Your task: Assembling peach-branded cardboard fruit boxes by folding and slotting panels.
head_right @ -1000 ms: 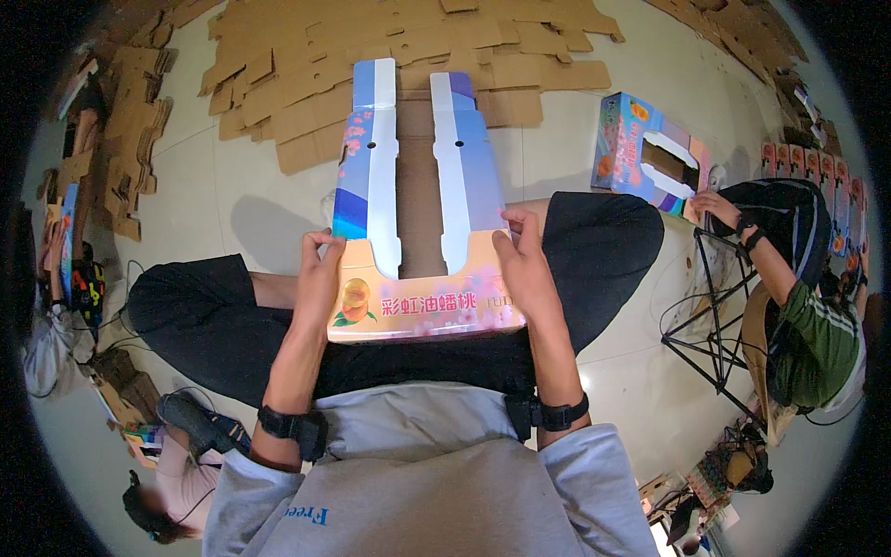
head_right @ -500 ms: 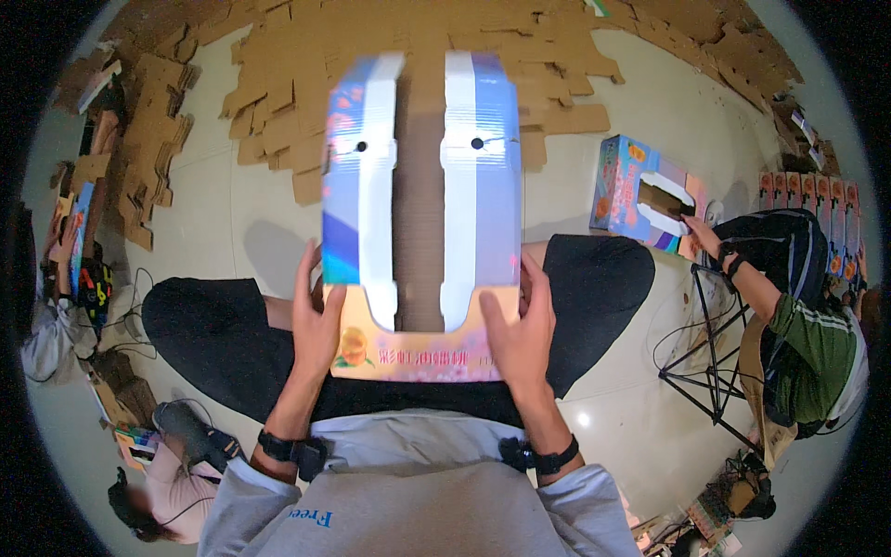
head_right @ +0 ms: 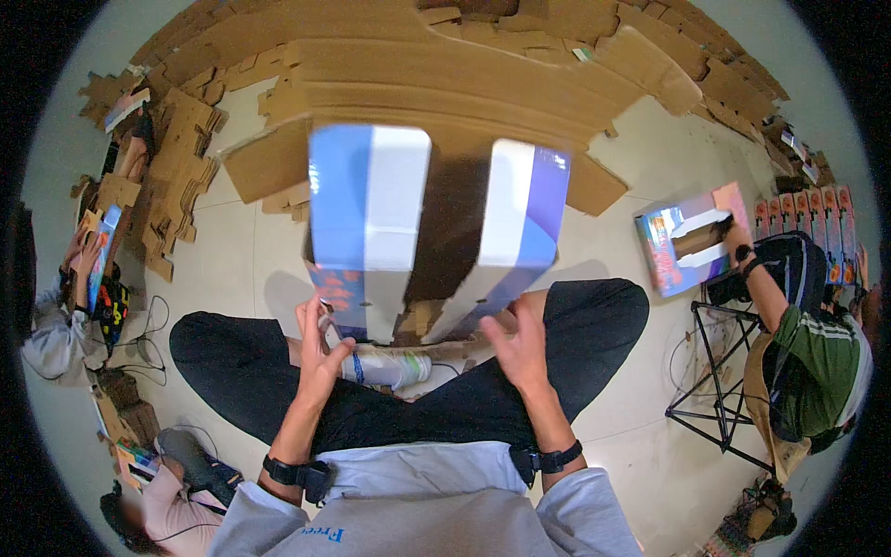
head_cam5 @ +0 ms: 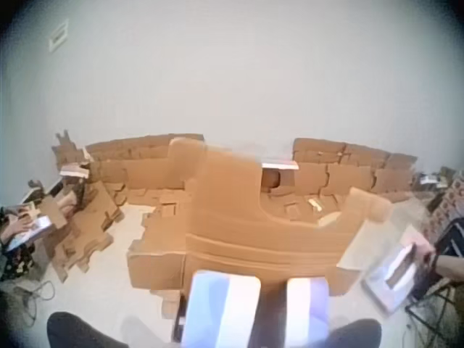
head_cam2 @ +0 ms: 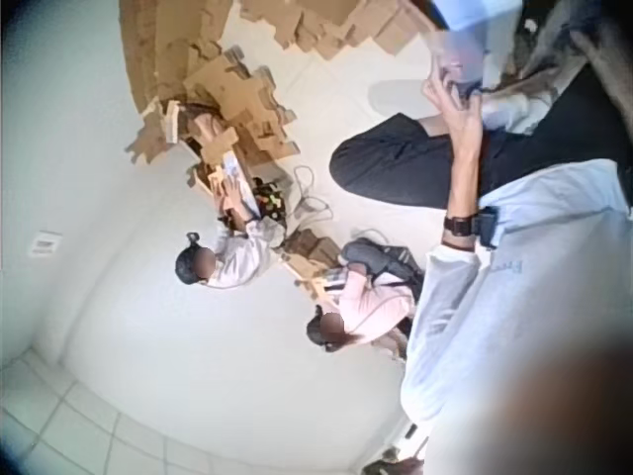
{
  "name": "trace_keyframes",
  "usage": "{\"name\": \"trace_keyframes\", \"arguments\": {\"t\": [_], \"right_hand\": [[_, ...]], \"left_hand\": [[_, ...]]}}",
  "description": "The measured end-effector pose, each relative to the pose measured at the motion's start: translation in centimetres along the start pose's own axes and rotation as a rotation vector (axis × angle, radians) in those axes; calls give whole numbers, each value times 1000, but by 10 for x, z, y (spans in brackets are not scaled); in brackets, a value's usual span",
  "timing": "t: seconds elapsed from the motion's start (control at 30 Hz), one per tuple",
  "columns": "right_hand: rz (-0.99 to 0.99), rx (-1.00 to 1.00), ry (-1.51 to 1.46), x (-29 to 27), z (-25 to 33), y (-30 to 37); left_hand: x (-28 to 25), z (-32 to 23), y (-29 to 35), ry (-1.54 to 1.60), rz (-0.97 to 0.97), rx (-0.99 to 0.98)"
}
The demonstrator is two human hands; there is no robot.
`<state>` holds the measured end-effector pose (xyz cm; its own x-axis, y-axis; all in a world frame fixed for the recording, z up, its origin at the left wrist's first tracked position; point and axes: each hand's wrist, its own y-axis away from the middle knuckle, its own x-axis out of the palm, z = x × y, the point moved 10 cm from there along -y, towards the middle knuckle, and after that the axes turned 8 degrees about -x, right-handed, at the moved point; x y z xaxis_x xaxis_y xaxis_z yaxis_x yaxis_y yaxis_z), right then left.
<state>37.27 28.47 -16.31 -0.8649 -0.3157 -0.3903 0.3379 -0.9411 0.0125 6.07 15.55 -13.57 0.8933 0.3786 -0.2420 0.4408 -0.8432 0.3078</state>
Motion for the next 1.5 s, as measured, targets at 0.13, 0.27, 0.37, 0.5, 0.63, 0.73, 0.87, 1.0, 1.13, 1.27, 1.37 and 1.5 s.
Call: {"name": "trace_keyframes", "arguments": {"t": [0.13, 0.27, 0.37, 0.5, 0.63, 0.73, 0.87, 1.0, 1.13, 1.27, 1.37, 1.5], "right_hand": [[-78, 142, -206, -26, -30, 18], [-498, -113, -383, -57, 31, 13], [-487, -216, -331, -75, 67, 8], [-477, -411, -187, -73, 119, -14], [-514, -368, -443, -88, 126, -18], [-495, -306, -499, -92, 128, -28], [-473, -346, 19, -99, 173, -41], [-283, -318, 202, -87, 177, -58], [-293, -370, 281, -85, 177, -51], [-342, -597, 503, -77, 199, -34], [-214, -830, 430, -56, 196, -21], [-279, -878, 504, -36, 200, -37]], "left_hand": [[14, 3, 13, -68, 52, 18], [18, 16, 28, 34, 140, -195], [35, 3, 32, -288, 237, -180], [6, -72, 20, 203, -57, 330], [9, -114, 5, 403, -124, 141], [5, -117, 0, 325, -208, -2], [3, -130, -3, 181, -343, -6], [12, -164, 13, 206, -520, 241], [34, -191, 7, -450, -376, 376], [17, -191, 6, -269, -384, 195], [33, -196, 10, -586, -312, 312], [47, -231, 25, -681, -386, 799]]}}
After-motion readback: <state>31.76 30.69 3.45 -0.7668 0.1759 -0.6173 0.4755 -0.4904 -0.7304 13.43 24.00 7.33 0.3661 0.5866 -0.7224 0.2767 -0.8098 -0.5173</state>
